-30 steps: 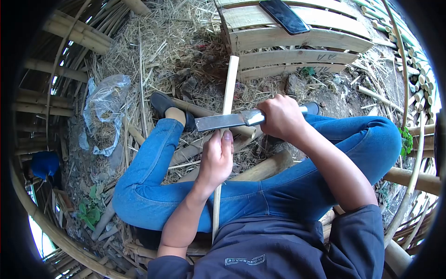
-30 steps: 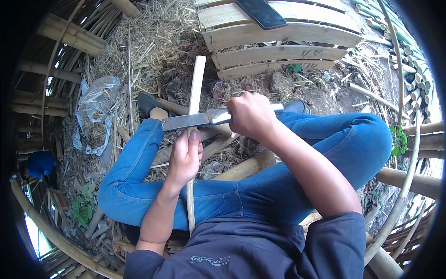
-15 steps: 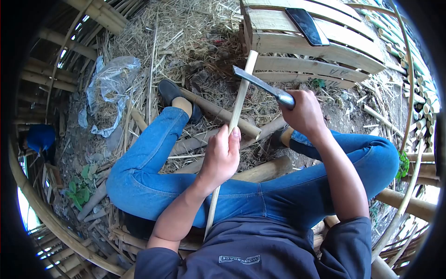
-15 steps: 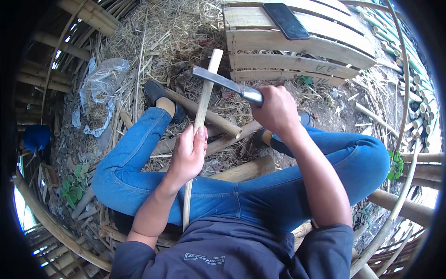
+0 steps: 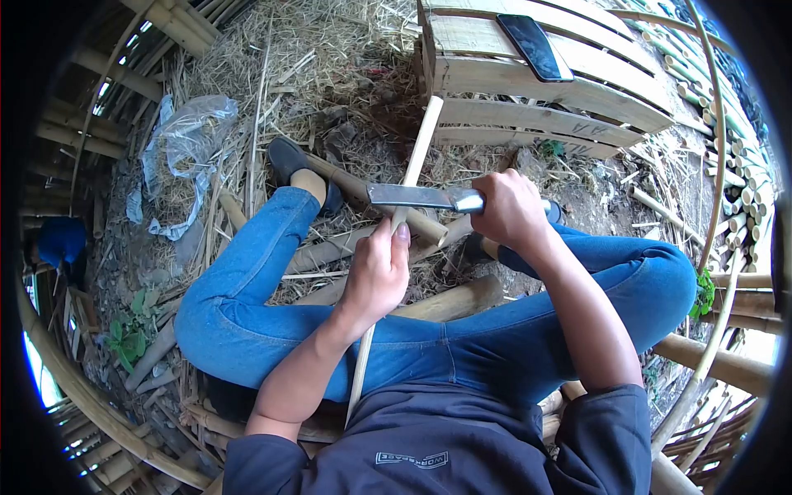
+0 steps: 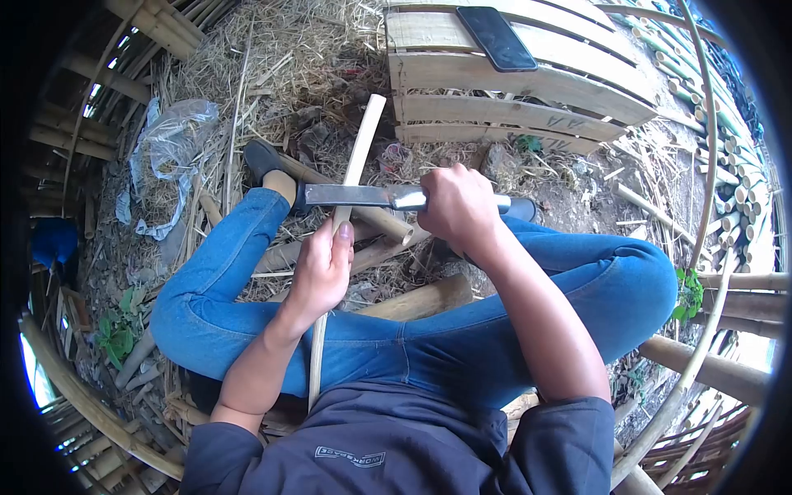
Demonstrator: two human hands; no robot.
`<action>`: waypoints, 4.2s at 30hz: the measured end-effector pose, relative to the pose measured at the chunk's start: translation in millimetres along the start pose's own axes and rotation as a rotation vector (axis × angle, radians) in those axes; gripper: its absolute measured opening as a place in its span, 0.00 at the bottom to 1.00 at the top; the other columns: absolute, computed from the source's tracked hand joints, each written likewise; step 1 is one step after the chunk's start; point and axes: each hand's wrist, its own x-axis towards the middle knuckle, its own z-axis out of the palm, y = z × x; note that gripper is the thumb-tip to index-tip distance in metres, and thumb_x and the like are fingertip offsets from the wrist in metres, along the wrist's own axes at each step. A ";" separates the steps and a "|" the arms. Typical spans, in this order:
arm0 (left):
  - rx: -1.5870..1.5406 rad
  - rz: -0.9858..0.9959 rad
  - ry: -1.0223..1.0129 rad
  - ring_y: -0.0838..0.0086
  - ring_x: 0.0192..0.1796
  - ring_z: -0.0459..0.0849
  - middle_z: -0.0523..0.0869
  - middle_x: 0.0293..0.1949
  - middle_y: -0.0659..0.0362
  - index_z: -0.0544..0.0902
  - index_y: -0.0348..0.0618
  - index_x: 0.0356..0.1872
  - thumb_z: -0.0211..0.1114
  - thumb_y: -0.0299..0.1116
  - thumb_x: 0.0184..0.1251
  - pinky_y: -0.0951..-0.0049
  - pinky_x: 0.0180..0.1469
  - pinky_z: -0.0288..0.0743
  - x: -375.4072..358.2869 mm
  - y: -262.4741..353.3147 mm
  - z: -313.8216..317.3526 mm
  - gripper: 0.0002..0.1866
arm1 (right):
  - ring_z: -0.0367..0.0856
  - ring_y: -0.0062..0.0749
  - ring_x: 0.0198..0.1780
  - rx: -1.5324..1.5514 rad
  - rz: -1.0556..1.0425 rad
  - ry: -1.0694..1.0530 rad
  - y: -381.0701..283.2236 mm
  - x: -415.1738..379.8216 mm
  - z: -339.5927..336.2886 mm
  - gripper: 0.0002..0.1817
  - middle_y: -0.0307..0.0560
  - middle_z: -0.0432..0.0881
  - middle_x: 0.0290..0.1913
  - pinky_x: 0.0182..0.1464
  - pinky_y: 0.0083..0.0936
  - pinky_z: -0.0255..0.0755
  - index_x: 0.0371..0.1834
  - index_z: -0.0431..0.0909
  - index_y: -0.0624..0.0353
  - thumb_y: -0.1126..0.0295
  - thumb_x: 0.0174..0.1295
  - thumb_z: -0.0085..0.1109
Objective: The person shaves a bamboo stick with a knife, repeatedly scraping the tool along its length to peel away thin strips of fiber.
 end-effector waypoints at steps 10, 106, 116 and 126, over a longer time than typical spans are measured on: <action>0.040 -0.007 -0.033 0.72 0.22 0.78 0.78 0.20 0.57 0.75 0.37 0.36 0.48 0.40 0.86 0.66 0.26 0.71 -2.7 1.7 -4.7 0.18 | 0.87 0.56 0.33 -0.081 0.139 0.061 9.1 9.5 -8.4 0.07 0.60 0.85 0.25 0.42 0.45 0.82 0.26 0.88 0.58 0.69 0.45 0.65; 0.166 -0.052 -0.028 0.38 0.27 0.81 0.79 0.22 0.39 0.74 0.33 0.38 0.50 0.32 0.82 0.45 0.30 0.67 -9.0 28.2 1.3 0.13 | 0.88 0.55 0.28 -0.095 0.100 0.117 8.6 -0.8 -10.9 0.05 0.60 0.85 0.23 0.37 0.44 0.84 0.24 0.87 0.59 0.70 0.48 0.64; 0.231 -0.010 -0.029 0.36 0.29 0.81 0.79 0.22 0.38 0.73 0.32 0.38 0.50 0.31 0.82 0.44 0.29 0.65 -7.0 31.3 2.6 0.12 | 0.87 0.56 0.29 -0.128 0.091 0.179 18.4 3.6 -14.3 0.06 0.61 0.84 0.24 0.37 0.45 0.83 0.24 0.87 0.60 0.71 0.45 0.63; 0.212 0.053 -0.044 0.55 0.20 0.77 0.76 0.19 0.48 0.74 0.34 0.38 0.49 0.31 0.83 0.56 0.25 0.65 -14.8 29.8 6.7 0.12 | 0.89 0.54 0.33 -0.169 0.277 0.242 46.7 8.4 -33.2 0.08 0.62 0.87 0.29 0.41 0.43 0.84 0.30 0.88 0.61 0.70 0.48 0.66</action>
